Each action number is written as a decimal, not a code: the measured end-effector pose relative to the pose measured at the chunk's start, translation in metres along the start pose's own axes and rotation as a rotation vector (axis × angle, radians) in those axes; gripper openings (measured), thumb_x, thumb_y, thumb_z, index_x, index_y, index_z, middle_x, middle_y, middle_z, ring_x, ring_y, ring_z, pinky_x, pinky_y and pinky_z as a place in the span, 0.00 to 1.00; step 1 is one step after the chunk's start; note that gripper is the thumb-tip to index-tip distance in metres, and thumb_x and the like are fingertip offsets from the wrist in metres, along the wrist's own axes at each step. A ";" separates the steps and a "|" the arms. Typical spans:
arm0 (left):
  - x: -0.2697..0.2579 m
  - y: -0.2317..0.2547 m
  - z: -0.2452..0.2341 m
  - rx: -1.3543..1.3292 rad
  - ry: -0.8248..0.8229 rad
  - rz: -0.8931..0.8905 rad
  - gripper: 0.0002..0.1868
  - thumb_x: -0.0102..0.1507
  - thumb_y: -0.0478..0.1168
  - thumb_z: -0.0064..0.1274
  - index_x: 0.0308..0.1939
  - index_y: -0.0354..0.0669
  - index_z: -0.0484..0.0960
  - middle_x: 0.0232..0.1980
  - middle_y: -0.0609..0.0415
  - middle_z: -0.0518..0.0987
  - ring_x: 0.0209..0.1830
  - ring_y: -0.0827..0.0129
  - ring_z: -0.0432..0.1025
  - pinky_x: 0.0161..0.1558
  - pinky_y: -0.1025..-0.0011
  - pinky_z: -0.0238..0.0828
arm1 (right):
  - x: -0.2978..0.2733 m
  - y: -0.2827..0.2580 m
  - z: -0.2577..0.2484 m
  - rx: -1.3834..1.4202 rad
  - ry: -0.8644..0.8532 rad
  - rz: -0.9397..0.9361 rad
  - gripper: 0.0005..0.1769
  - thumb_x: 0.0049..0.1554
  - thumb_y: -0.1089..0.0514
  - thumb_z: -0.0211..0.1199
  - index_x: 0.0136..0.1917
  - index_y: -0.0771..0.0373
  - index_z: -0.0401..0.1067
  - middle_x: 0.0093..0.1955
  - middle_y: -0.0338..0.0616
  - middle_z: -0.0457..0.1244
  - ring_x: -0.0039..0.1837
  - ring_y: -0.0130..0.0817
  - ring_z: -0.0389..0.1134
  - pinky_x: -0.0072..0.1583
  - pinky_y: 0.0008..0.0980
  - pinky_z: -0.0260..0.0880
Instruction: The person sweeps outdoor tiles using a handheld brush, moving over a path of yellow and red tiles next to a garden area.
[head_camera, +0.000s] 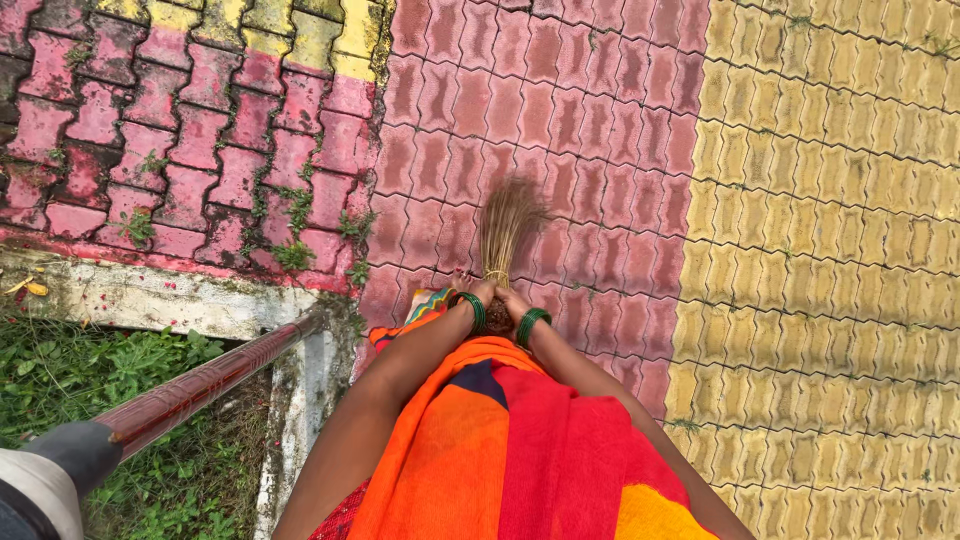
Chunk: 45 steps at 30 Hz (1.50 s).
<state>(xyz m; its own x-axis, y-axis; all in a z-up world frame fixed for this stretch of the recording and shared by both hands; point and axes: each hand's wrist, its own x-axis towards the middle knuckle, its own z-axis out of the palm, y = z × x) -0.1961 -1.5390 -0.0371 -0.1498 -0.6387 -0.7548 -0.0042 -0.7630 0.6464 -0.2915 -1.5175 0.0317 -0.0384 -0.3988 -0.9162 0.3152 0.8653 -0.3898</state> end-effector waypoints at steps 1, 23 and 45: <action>0.000 -0.004 -0.005 -0.084 0.148 0.013 0.27 0.61 0.49 0.51 0.56 0.32 0.76 0.52 0.40 0.81 0.48 0.54 0.76 0.53 0.60 0.71 | 0.006 -0.008 0.003 -0.063 -0.106 0.040 0.26 0.62 0.45 0.57 0.71 0.52 0.61 0.57 0.42 0.66 0.52 0.37 0.71 0.49 0.45 0.76; 0.075 0.164 -0.112 -0.394 -0.082 0.023 0.22 0.61 0.39 0.52 0.60 0.40 0.72 0.51 0.42 0.80 0.46 0.57 0.77 0.47 0.61 0.77 | 0.072 -0.112 0.131 -0.146 -0.050 -0.460 0.34 0.57 0.57 0.62 0.75 0.64 0.59 0.61 0.49 0.66 0.58 0.38 0.69 0.58 0.37 0.72; 0.114 0.240 -0.240 -0.891 0.688 0.352 0.37 0.62 0.38 0.50 0.74 0.35 0.56 0.62 0.38 0.73 0.56 0.55 0.71 0.58 0.61 0.69 | 0.138 -0.236 0.312 -0.788 -0.589 -0.282 0.48 0.52 0.57 0.64 0.83 0.57 0.51 0.64 0.50 0.66 0.58 0.33 0.68 0.59 0.32 0.71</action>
<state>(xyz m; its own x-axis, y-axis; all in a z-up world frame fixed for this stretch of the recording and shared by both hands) 0.0228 -1.8188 0.0054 0.5607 -0.5399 -0.6278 0.6639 -0.1599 0.7305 -0.0753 -1.8716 0.0262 0.5242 -0.5212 -0.6735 -0.3543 0.5856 -0.7290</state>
